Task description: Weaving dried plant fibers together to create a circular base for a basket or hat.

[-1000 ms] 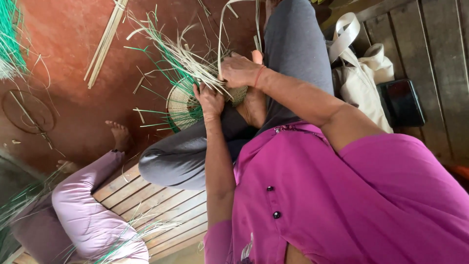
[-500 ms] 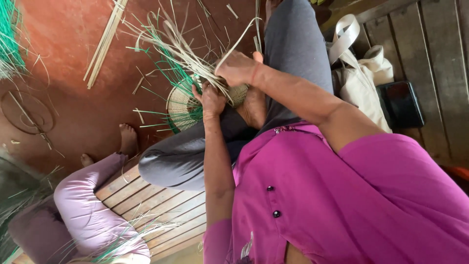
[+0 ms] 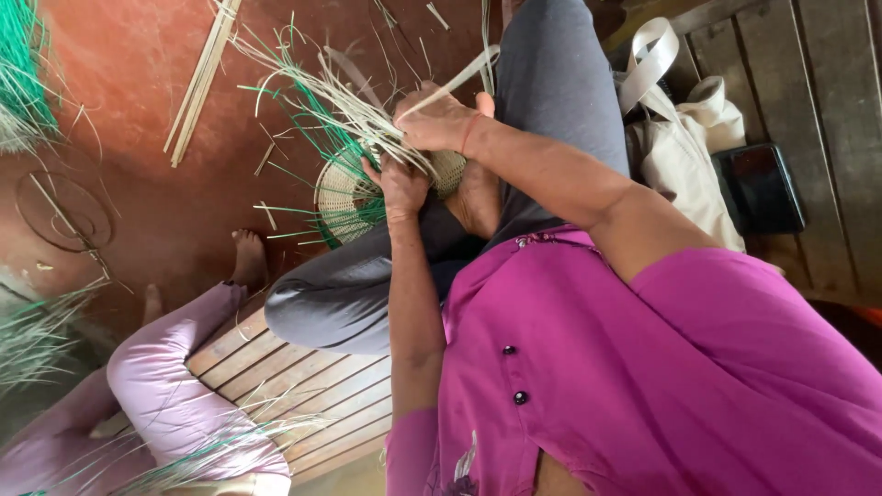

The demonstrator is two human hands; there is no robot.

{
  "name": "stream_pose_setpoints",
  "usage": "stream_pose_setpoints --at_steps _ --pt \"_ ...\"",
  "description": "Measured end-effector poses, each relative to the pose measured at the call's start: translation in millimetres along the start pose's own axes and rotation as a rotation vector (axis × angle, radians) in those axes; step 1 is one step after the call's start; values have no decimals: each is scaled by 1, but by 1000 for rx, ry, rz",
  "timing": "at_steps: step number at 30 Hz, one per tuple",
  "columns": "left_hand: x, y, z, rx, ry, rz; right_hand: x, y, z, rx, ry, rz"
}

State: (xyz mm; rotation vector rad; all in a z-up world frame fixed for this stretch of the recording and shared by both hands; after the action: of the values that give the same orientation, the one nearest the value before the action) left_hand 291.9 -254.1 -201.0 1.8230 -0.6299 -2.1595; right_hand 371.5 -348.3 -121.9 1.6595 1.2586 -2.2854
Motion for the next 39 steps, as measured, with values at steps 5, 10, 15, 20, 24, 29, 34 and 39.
stream_pose_setpoints --at_steps 5,10,15,20,24,29,34,39 --pt "10 -11 6 103 29 -100 9 2 14 62 -81 -87" --pt "7 -5 6 122 29 -145 12 17 18 127 -94 -41" --pt "9 -8 3 78 6 -138 9 24 20 138 -54 -326" --pt "13 -11 7 141 12 -155 18 28 28 240 -149 -353" --pt "-11 1 5 142 65 -24 17 16 28 231 -148 -203" --pt "-13 -6 4 100 82 85 22 7 21 167 -151 -95" --pt "-4 -3 -1 34 -1 -28 4 -1 30 90 -252 -240" --pt "-2 0 0 61 -39 -117 6 14 20 240 -292 -372"
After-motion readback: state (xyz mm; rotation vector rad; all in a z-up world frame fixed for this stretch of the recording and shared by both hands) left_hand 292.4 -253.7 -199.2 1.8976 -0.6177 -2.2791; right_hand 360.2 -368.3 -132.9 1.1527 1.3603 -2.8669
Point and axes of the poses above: each hand's wrist, its own z-axis away from the middle knuckle, its own x-axis out of the palm, y = z × x, the point moved 10 cm from there along -z, towards the middle knuckle, and after that the axes turned 2 degrees about -x, right-handed, at the moved point
